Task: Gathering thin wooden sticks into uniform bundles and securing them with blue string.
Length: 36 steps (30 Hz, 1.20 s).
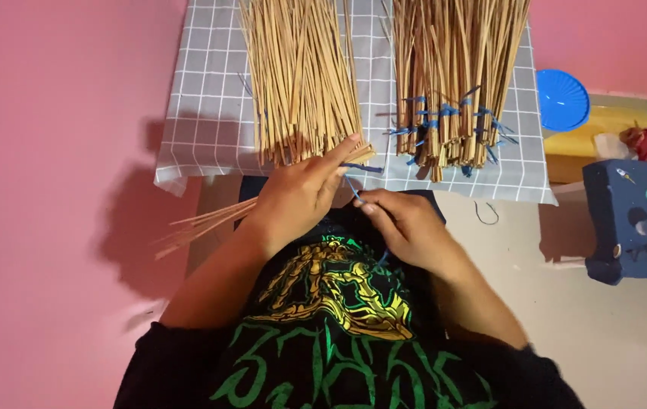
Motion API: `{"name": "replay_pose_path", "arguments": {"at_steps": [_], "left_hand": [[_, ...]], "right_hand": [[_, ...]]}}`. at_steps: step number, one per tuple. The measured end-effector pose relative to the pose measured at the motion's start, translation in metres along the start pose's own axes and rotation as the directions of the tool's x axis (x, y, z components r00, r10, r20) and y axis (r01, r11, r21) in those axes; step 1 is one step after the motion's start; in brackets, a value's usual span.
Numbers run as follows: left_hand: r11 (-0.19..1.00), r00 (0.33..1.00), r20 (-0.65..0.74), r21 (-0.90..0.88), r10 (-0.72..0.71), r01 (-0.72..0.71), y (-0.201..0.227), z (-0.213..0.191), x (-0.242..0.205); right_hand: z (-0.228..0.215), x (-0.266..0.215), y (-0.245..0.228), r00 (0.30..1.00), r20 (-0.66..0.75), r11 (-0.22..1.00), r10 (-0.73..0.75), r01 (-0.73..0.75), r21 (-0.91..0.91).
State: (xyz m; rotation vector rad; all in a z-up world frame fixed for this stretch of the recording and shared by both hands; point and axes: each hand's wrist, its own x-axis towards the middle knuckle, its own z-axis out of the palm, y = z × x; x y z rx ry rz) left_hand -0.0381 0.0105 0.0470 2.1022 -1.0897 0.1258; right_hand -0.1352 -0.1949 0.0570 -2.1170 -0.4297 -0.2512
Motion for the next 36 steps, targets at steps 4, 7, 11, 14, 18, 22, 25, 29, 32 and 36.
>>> {"name": "replay_pose_path", "arguments": {"at_steps": [4,7,11,14,18,22,25,29,32,36], "left_hand": [[0.985,0.994,0.1,0.162,0.051,-0.066,0.015,-0.006,0.002],[0.932,0.964,0.196,0.279,0.178,-0.229,0.024,-0.001,0.0],[0.901,0.864,0.424,0.203,0.272,-0.384,0.053,0.0,0.0],[0.876,0.841,0.431,0.195,0.327,-0.441,0.055,0.012,-0.012],[0.738,0.884,0.051,0.528,0.465,-0.42,0.072,-0.018,-0.027],[0.667,0.835,-0.026,0.616,0.55,-0.42,0.024,-0.019,-0.03],[0.653,0.871,-0.103,0.704,0.481,-0.278,0.01,-0.016,-0.03],[0.947,0.95,-0.294,0.32,0.108,-0.009,-0.003,0.001,-0.034],[0.978,0.99,-0.143,0.201,-0.019,0.048,0.005,0.014,-0.035],[0.996,0.994,0.075,0.013,0.085,-0.086,0.033,0.02,-0.033]], "right_hand": [[-0.034,-0.008,-0.014,0.982,0.168,0.866,-0.09,0.161,-0.474],[-0.071,0.001,-0.044,0.901,0.429,0.599,-0.072,0.383,-0.704],[-0.099,0.038,-0.06,0.737,0.674,0.622,0.048,0.506,-0.597],[-0.102,0.056,-0.062,0.643,0.765,0.65,-0.039,0.598,-0.469],[-0.074,0.072,-0.02,0.713,0.511,0.818,-0.48,0.574,-0.032],[0.033,0.042,0.082,0.921,0.177,0.848,-0.348,0.228,0.479],[0.084,0.022,0.076,0.995,-0.076,0.819,-0.063,0.095,0.566],[0.045,0.015,0.023,0.959,0.025,0.925,-0.282,0.278,-0.257],[0.001,0.011,-0.007,0.874,0.307,0.506,-0.376,0.471,-0.722],[-0.053,0.019,-0.048,0.704,0.637,0.29,-0.313,0.71,-0.642]]}}
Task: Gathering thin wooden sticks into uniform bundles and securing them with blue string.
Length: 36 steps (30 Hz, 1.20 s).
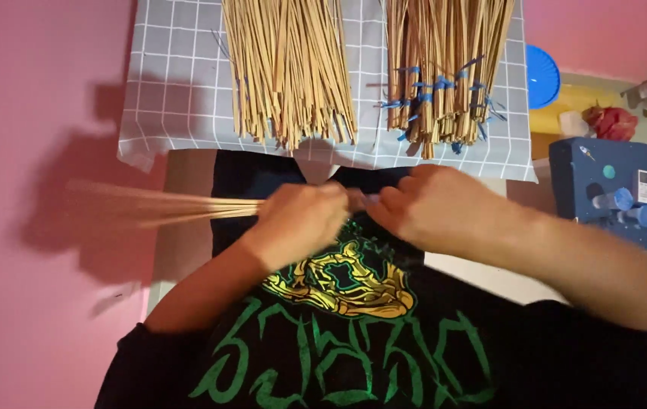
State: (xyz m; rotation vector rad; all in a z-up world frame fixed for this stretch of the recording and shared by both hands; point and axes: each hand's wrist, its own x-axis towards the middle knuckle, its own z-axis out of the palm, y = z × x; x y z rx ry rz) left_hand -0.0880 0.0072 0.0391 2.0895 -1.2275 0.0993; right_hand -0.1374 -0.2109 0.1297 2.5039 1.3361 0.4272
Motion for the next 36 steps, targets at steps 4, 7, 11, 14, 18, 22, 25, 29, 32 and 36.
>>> {"name": "replay_pose_path", "arguments": {"at_steps": [4,7,11,14,18,22,25,29,32,36], "left_hand": [[0.96,0.969,0.125,-0.213,0.212,-0.182,0.025,-0.009,-0.009],[0.905,0.916,0.102,-0.231,0.387,-0.357,0.026,-0.012,-0.025],[0.71,0.836,-0.066,0.567,0.545,-0.418,-0.013,0.0,-0.036],[0.735,0.88,-0.225,0.653,0.419,-0.184,-0.021,-0.008,-0.03],[0.981,0.926,-0.378,0.179,-0.007,0.081,-0.041,0.004,-0.033],[0.993,0.965,-0.255,0.092,-0.054,0.08,-0.024,0.009,-0.02],[0.999,0.994,-0.103,0.032,-0.037,0.041,-0.006,0.003,-0.017],[0.972,0.971,0.061,-0.038,0.232,-0.231,0.008,-0.016,-0.015],[0.948,0.946,0.056,-0.026,0.32,-0.319,0.005,-0.01,-0.013],[0.948,0.942,-0.124,-0.026,0.311,-0.317,-0.018,0.017,-0.012]], "right_hand": [[-0.021,-0.014,0.019,0.992,0.108,0.966,-0.072,0.042,0.255],[0.0,-0.014,0.027,0.995,0.097,0.812,-0.007,-0.051,0.581],[0.119,0.007,0.003,0.937,-0.204,0.199,0.283,0.151,0.968],[0.189,0.033,-0.055,0.812,-0.177,-0.005,0.556,0.216,0.976],[0.142,0.026,-0.063,0.797,-0.374,0.812,0.474,-0.231,0.536],[0.054,0.008,-0.027,0.924,-0.334,0.983,0.186,-0.179,0.05],[0.02,-0.004,-0.014,0.95,-0.304,0.993,0.079,-0.047,0.109],[0.039,-0.022,-0.012,0.97,-0.196,0.853,0.146,-0.023,0.521],[0.085,-0.025,-0.016,0.913,-0.226,0.486,0.339,0.036,0.873],[0.18,-0.019,-0.05,0.641,-0.193,-0.019,0.743,0.309,0.951]]}}
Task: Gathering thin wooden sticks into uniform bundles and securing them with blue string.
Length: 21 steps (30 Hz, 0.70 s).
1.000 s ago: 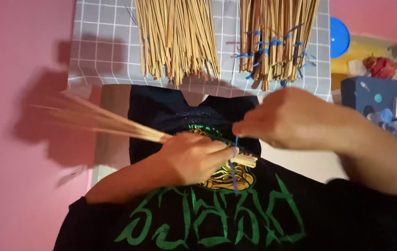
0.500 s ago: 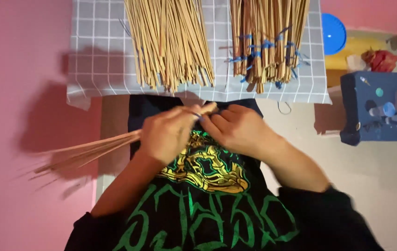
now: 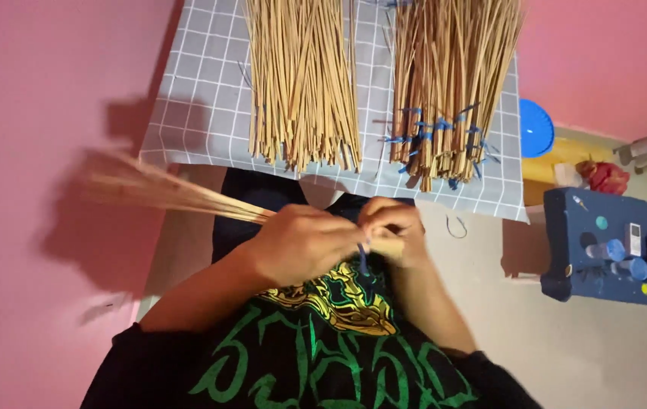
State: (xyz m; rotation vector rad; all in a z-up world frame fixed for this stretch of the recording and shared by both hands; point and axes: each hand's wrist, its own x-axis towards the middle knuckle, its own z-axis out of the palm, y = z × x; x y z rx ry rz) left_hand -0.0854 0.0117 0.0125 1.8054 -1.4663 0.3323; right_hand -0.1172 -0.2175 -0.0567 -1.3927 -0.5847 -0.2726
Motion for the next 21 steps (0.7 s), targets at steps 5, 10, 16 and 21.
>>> {"name": "replay_pose_path", "arguments": {"at_steps": [5,10,16,21], "left_hand": [[0.977,0.983,-0.088,-0.153,-0.163,0.148,0.008,-0.02,0.019],[0.859,0.932,-0.116,-0.44,-0.345,0.263,-0.004,-0.013,0.024],[0.642,0.874,0.027,-0.668,-0.485,0.377,-0.028,-0.018,0.028],[0.237,0.854,0.454,-0.827,-0.255,0.51,-0.043,-0.013,0.04]], "right_hand": [[0.027,-0.005,0.036,0.946,-0.322,0.958,0.023,0.072,0.279],[0.038,0.011,-0.03,0.938,-0.331,0.947,-0.101,-0.011,-0.32],[0.009,-0.003,-0.063,0.936,-0.227,0.774,-0.27,0.071,-0.629],[-0.005,0.045,-0.086,0.973,0.06,0.773,-0.223,0.214,-0.597]]}}
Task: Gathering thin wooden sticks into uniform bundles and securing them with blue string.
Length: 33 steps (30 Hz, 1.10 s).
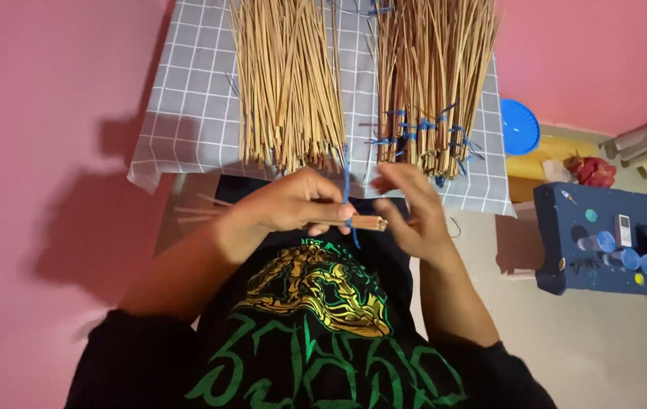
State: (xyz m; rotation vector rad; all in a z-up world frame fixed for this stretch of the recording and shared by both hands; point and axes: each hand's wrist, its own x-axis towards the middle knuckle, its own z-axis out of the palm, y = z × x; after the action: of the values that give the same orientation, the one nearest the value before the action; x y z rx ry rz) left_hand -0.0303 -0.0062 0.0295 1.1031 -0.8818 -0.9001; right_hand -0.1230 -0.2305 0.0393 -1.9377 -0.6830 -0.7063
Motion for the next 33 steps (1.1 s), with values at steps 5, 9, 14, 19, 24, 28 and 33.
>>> {"name": "replay_pose_path", "arguments": {"at_steps": [5,9,14,19,24,28,33], "left_hand": [[0.989,0.974,0.187,0.095,-0.131,0.114,0.028,0.005,0.008],[0.957,0.948,0.221,0.225,-0.231,0.181,0.05,0.01,0.005],[0.967,0.963,0.176,0.188,-0.205,0.172,0.05,0.008,0.001],[0.979,0.972,0.163,0.138,-0.17,0.149,0.054,0.013,0.001],[0.975,0.986,0.127,0.207,-0.111,0.083,0.061,0.018,-0.004],[0.979,0.996,0.084,0.205,-0.028,0.01,0.047,0.012,-0.007],[0.985,0.999,0.007,0.168,-0.036,0.035,0.038,0.018,-0.011]], "right_hand": [[0.011,0.003,0.009,0.948,0.296,0.802,0.115,-0.264,0.535],[0.02,-0.004,0.0,0.958,0.249,0.762,0.141,-0.266,0.59],[0.029,-0.027,0.01,0.974,0.145,0.734,0.174,-0.226,0.64],[0.028,-0.041,0.032,0.985,0.047,0.692,0.168,-0.151,0.706],[0.032,-0.03,0.025,0.99,-0.016,0.759,0.142,-0.099,0.644],[0.042,-0.045,0.02,0.974,0.014,0.654,0.224,-0.161,0.739],[0.046,-0.045,0.001,0.964,-0.264,0.996,-0.019,0.041,0.078]]}}
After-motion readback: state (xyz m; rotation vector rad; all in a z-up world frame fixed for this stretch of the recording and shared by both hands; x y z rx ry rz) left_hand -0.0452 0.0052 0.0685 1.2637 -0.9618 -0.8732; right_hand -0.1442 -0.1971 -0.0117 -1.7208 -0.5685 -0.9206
